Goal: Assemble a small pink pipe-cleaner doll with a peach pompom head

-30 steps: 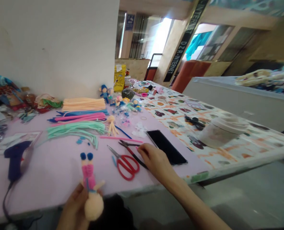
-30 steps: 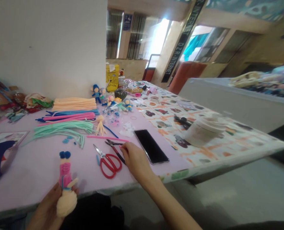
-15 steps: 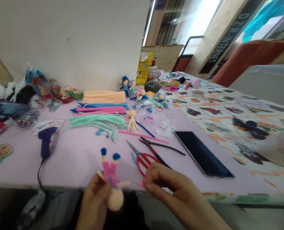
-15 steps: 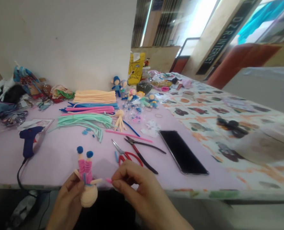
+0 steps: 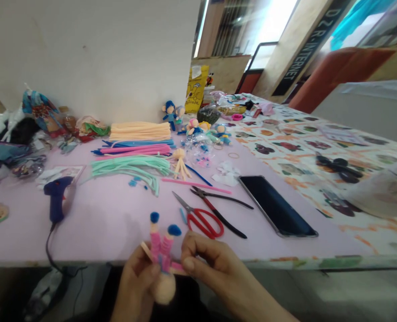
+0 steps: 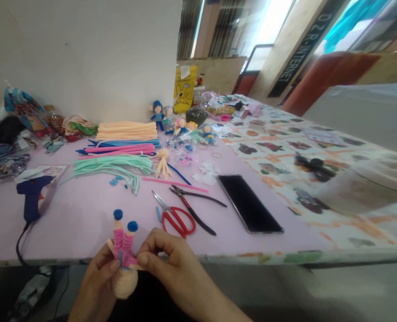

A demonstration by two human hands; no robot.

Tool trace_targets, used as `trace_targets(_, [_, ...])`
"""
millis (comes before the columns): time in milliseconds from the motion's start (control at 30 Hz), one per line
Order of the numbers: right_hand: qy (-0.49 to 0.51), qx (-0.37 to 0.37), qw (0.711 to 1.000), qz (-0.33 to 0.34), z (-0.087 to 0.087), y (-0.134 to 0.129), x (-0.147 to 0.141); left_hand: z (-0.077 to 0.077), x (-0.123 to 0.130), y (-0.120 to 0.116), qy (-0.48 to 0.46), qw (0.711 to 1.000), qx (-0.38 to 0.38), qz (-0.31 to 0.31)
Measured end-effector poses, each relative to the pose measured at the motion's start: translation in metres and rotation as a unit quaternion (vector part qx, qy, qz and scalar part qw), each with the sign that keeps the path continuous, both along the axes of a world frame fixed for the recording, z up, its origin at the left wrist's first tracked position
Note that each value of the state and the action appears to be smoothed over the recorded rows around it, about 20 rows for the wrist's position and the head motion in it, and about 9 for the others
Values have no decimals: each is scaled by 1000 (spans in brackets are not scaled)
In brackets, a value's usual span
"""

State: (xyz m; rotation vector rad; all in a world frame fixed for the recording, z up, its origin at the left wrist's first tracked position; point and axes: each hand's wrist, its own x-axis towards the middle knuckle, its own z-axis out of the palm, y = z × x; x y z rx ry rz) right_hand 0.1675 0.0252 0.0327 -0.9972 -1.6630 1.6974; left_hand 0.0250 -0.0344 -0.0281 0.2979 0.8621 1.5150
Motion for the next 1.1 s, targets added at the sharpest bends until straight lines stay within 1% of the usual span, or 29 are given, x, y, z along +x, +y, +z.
trace_targets(233, [60,-89,994,-4,-10,-1,-5,0,3,-2,30,999,7,40])
trace_targets(367, [92,-117,989,-18,-15,-4,-9,-2,6,-3,46,997,8,61])
trace_targets(600, [131,-147,979,-61,-22,-11,-16,-4,9,-4,77,994,6,76])
trace_targets(767, [148,-172,970,-88,-24,-15,-17,-8,9,-6,95,992,26,80])
trace_targets(933, [164,-184,965,-86,-28,-17,-19,-11,9,-6,99,991,32,82])
trace_targets(1100, [157,-184,965,-103,-36,-19,-19,-10,10,-7,107,990,39,85])
